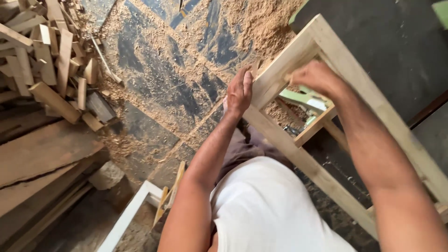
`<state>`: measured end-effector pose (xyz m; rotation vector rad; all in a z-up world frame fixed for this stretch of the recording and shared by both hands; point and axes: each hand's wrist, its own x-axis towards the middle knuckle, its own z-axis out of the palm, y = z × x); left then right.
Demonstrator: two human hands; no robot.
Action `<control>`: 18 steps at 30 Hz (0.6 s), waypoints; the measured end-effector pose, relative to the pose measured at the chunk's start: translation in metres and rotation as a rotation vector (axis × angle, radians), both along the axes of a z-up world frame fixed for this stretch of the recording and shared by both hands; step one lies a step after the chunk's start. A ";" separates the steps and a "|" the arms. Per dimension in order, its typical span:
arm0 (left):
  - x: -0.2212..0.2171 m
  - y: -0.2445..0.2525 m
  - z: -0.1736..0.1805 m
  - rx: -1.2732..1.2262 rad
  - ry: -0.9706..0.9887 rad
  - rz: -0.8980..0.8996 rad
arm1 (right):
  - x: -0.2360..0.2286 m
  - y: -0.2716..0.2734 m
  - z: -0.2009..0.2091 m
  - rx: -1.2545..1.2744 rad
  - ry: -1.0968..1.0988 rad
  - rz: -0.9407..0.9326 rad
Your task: The person fits wooden slats into a frame, sands the joints with a block, and trims the edges on a table saw. They then apply a substance to a board with a tool, sand the frame edges, and carry it across the workshop.
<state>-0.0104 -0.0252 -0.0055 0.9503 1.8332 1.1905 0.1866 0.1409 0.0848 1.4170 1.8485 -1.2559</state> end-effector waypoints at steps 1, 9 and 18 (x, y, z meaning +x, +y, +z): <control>-0.002 0.000 -0.008 -0.007 0.004 -0.011 | -0.002 -0.020 0.019 -0.007 0.004 -0.011; 0.001 0.008 -0.033 -0.033 -0.115 -0.024 | 0.078 -0.136 -0.003 -0.243 0.281 -0.467; 0.001 0.012 -0.023 -0.030 -0.067 -0.040 | 0.111 -0.194 -0.053 -0.271 0.673 -0.764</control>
